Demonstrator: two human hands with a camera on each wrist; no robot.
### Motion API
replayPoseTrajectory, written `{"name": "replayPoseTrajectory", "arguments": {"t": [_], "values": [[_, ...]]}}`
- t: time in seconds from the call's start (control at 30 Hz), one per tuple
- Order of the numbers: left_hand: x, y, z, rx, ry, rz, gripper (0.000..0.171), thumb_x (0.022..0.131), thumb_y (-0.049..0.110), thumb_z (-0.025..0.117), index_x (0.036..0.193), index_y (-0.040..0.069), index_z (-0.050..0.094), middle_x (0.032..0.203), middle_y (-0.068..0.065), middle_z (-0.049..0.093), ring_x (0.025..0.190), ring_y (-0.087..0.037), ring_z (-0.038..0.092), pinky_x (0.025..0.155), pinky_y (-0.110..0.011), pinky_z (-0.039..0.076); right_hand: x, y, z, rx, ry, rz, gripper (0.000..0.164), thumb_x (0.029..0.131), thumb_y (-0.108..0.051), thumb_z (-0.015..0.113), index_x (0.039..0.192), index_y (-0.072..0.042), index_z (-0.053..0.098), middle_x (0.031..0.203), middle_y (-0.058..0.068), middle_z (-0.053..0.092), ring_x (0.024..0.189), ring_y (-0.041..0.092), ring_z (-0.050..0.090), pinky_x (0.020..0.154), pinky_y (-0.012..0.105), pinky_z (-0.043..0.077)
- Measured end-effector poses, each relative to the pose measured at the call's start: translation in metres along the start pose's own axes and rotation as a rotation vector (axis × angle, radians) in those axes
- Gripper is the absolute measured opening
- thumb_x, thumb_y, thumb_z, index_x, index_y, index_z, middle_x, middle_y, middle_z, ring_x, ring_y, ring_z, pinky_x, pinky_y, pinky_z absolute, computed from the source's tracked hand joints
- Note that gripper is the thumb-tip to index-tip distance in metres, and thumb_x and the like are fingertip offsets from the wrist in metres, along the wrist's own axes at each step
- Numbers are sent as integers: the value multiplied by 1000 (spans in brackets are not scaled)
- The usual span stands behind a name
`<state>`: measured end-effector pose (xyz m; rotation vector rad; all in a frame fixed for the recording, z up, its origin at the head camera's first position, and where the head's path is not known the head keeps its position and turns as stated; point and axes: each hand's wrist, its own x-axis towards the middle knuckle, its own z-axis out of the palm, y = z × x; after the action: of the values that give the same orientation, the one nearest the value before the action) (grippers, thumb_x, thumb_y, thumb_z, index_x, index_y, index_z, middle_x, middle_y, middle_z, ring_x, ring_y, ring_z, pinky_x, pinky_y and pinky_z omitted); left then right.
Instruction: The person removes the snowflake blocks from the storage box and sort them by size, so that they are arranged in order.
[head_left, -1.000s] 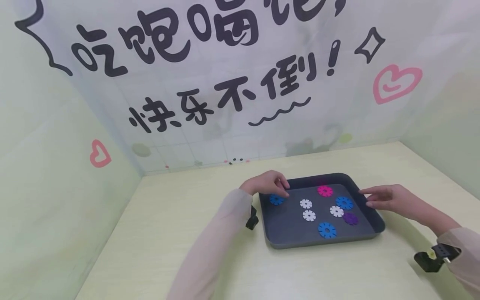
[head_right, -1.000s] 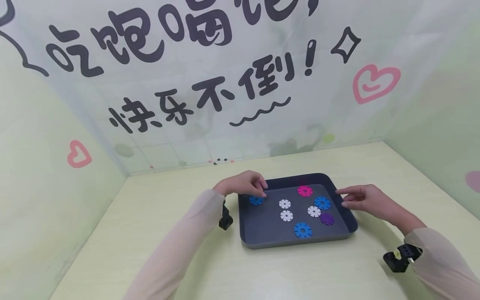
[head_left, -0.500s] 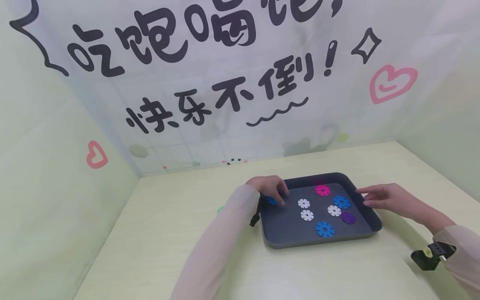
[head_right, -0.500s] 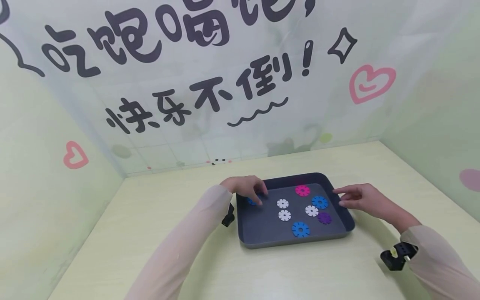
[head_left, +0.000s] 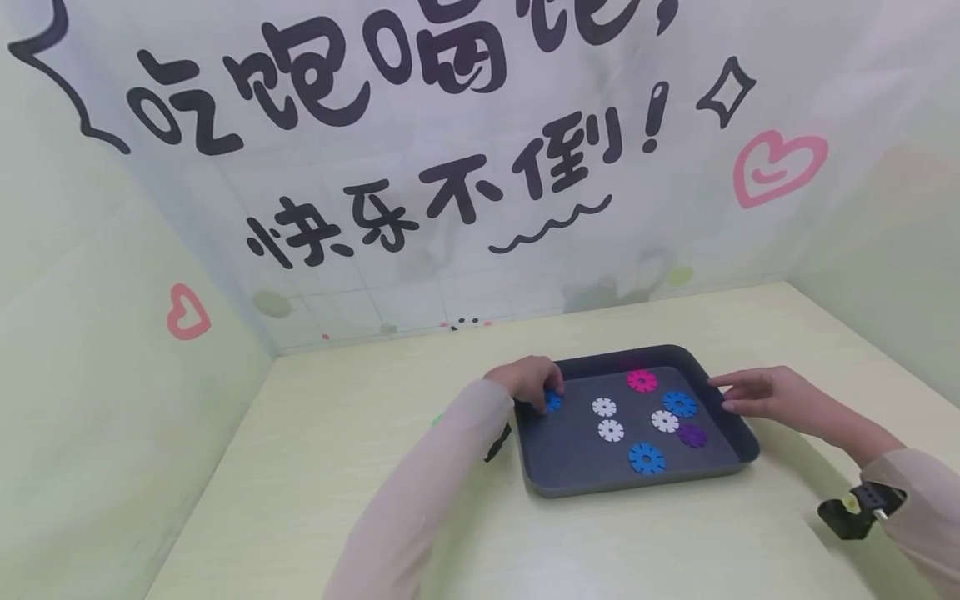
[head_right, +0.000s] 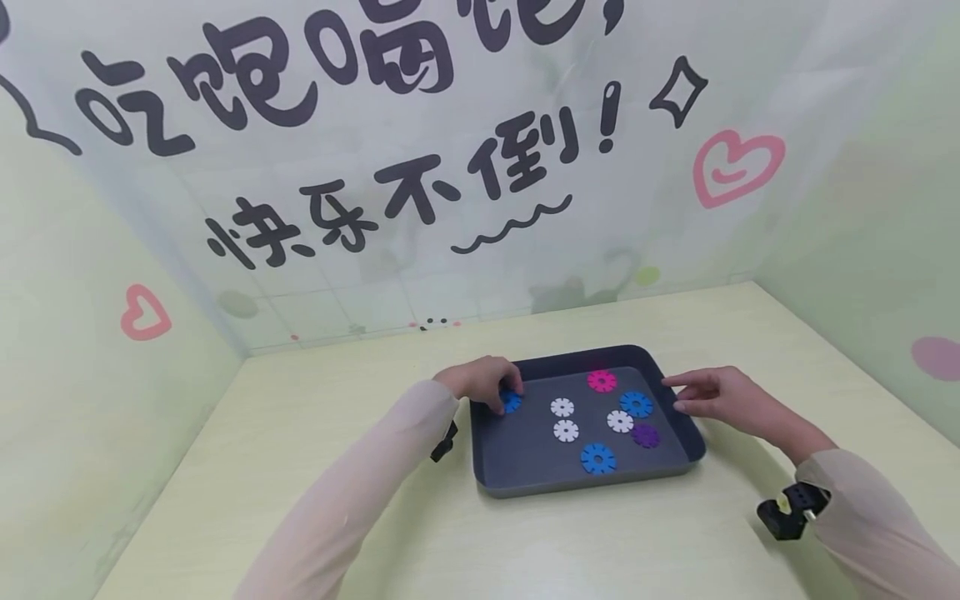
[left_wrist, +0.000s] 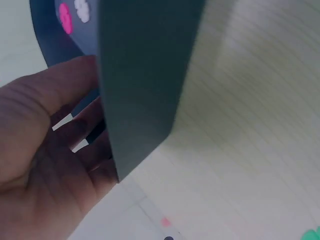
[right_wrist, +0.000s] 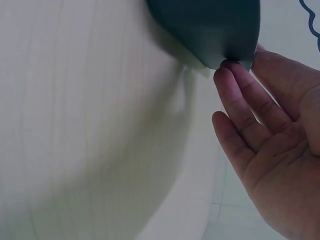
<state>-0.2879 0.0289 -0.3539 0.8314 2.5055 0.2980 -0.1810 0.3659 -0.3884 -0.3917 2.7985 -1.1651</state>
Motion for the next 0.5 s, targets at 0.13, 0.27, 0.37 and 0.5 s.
{"name": "replayPoseTrajectory", "arguments": {"t": [0.13, 0.27, 0.37, 0.5], "values": [[1, 0, 5, 77, 27, -6, 28, 74, 6, 75, 99, 14, 64, 92, 4, 58, 84, -11, 50, 76, -24, 43, 0, 1, 1, 2, 7, -7, 44, 84, -12, 66, 118, 11, 53, 91, 13, 66, 77, 3, 60, 65, 23, 50], [3, -1, 9, 136, 38, -10, 29, 74, 10, 76, 100, 15, 63, 92, 4, 57, 83, -11, 49, 76, -23, 42, 0, -2, 1, 2, 0, 6, 45, 84, -13, 66, 119, 12, 51, 93, 13, 66, 78, 5, 61, 67, 23, 50], [4, -1, 10, 155, 40, -9, 32, 73, 11, 77, 101, 15, 62, 92, 4, 56, 83, -11, 49, 75, -23, 42, -1, -3, 1, 2, -9, 9, 46, 85, -13, 65, 120, 13, 51, 94, 14, 66, 79, 6, 62, 67, 24, 50], [4, -1, 9, 168, 47, 11, 33, 71, 13, 79, 98, 16, 61, 89, 4, 54, 82, -11, 48, 72, -22, 41, -2, -5, 0, 4, -5, 19, 47, 85, -14, 65, 121, 12, 51, 94, 14, 66, 79, 6, 62, 68, 23, 50]]}}
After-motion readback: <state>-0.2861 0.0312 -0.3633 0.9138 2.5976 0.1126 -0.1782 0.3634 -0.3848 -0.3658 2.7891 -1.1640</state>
